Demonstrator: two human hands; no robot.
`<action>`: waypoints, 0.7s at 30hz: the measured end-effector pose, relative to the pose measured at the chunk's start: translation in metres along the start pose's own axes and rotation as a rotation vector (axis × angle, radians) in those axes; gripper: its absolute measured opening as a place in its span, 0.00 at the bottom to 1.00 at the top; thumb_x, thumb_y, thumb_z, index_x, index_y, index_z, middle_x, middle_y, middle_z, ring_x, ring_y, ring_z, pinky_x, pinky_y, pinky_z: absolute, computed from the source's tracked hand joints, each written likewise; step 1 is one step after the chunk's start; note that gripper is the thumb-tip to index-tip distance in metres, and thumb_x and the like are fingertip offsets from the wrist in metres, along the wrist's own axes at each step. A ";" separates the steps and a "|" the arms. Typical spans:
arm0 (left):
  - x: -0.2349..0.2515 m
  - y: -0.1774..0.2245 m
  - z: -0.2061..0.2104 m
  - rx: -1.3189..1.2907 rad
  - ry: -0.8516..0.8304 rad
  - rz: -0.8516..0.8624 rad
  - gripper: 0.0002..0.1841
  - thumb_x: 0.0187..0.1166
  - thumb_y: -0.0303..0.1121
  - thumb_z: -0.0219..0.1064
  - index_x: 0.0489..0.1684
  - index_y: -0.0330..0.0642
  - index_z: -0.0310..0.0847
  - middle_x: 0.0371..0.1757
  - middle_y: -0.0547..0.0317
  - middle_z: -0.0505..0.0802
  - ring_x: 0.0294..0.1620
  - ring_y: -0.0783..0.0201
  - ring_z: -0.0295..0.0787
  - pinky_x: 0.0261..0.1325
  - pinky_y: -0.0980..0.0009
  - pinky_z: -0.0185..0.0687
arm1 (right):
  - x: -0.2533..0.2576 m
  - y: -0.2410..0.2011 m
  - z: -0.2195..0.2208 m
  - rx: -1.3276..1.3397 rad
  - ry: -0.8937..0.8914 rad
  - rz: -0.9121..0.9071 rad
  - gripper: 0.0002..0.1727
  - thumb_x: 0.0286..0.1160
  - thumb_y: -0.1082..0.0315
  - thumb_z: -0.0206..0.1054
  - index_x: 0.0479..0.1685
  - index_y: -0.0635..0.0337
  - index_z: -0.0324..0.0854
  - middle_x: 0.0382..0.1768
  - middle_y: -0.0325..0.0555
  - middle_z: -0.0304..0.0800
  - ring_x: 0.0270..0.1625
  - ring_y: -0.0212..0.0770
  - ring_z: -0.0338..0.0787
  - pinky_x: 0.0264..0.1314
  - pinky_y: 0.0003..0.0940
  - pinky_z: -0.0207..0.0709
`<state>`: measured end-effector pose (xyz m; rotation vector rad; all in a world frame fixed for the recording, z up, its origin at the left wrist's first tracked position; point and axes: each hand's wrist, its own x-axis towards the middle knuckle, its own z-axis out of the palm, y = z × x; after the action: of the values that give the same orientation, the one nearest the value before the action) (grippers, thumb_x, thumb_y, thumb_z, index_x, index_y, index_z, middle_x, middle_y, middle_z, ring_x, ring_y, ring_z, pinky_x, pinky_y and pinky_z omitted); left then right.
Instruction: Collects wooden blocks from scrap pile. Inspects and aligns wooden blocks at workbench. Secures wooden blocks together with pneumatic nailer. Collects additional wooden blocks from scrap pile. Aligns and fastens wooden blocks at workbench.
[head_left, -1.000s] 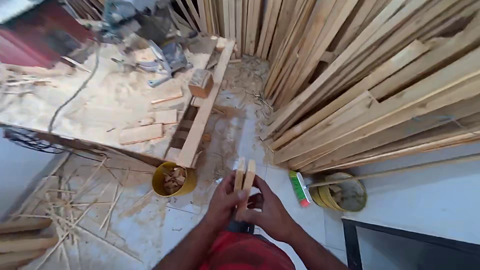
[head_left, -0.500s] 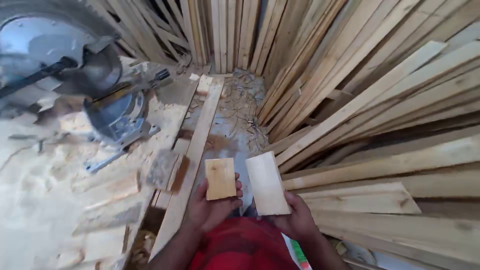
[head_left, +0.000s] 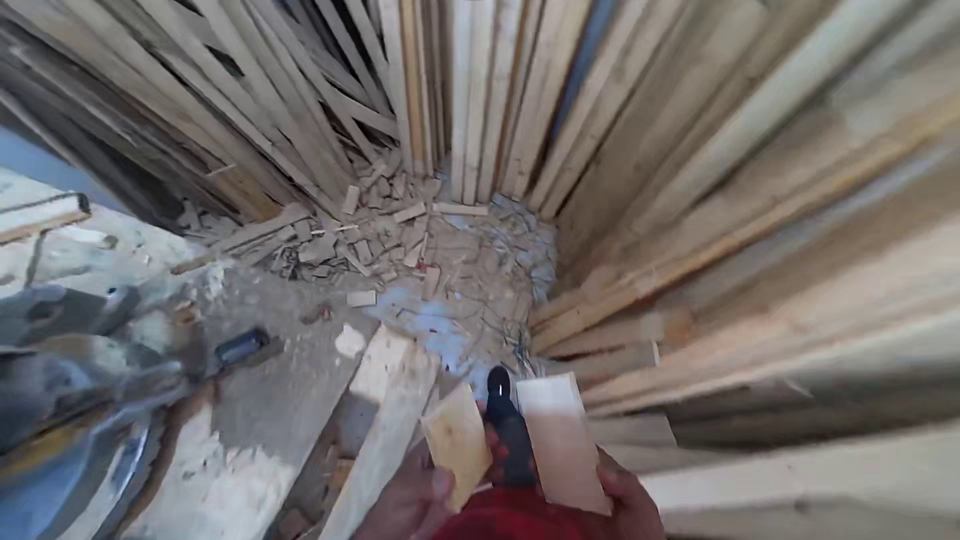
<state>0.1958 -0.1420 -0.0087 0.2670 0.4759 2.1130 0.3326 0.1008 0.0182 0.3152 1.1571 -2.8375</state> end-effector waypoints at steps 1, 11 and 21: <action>0.029 0.012 -0.007 0.034 0.034 0.027 0.45 0.65 0.45 0.82 0.87 0.47 0.66 0.70 0.40 0.87 0.74 0.40 0.81 0.76 0.39 0.76 | 0.039 -0.024 -0.010 -0.098 -0.009 0.017 0.30 0.71 0.44 0.72 0.73 0.41 0.81 0.61 0.49 0.93 0.59 0.47 0.93 0.59 0.46 0.88; 0.218 0.124 -0.061 0.201 0.515 0.382 0.49 0.68 0.56 0.78 0.84 0.35 0.61 0.68 0.38 0.87 0.66 0.44 0.87 0.69 0.47 0.84 | 0.385 -0.196 0.001 -0.943 -0.338 0.378 0.59 0.52 0.37 0.83 0.85 0.59 0.63 0.67 0.43 0.87 0.61 0.40 0.91 0.60 0.41 0.90; 0.372 0.248 -0.176 0.424 1.043 0.080 0.43 0.58 0.44 0.82 0.75 0.32 0.69 0.59 0.48 0.91 0.58 0.57 0.90 0.61 0.57 0.89 | 0.638 -0.185 0.002 -0.911 -0.384 0.664 0.53 0.49 0.59 0.86 0.81 0.61 0.62 0.66 0.46 0.87 0.62 0.44 0.91 0.62 0.44 0.91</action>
<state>-0.2597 0.0033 -0.0571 -0.6376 1.5333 2.0742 -0.3158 0.2451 0.0110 0.0559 1.6714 -1.5261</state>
